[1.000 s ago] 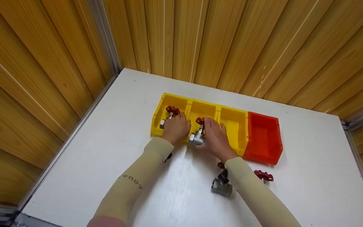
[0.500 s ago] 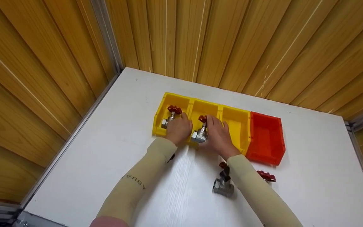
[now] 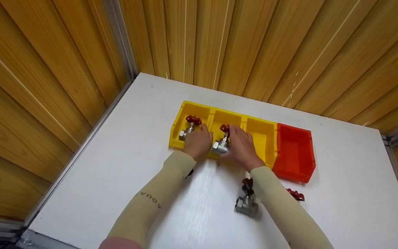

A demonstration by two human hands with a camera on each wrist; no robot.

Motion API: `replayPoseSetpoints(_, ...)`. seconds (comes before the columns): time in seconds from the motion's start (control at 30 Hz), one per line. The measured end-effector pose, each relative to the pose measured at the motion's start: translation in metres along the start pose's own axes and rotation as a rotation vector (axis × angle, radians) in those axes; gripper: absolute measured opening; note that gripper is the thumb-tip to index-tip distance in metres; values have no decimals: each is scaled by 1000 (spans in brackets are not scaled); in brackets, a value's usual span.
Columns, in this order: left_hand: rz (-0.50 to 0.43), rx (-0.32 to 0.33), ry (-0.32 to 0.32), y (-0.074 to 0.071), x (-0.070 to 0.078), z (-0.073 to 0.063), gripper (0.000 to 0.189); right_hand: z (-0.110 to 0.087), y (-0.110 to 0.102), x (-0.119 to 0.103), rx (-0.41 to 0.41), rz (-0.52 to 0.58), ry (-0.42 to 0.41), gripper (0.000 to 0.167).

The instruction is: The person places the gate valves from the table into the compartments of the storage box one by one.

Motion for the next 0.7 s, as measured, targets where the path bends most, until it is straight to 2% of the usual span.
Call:
replayPoseSetpoints(0.2,34,-28,-4,0,0,-2,53,5,0,3,-12,11,5,105)
replayPoseSetpoints(0.4,39,-70,-21,3,0,-1,56,10,2,10,-58,57,20,112)
replayPoseSetpoints(0.7,89,-41,-7,0,2,-2,56,17,0,12,-53,81,14,112)
Point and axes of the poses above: each hand's wrist, its own z-axis towards the middle knuckle, its own y-axis out of the palm, x = y × z, the point moved 10 cm from there along z, towards the middle knuckle, and after that the axes turned 11 degrees about -x, right-handed, at the moved point
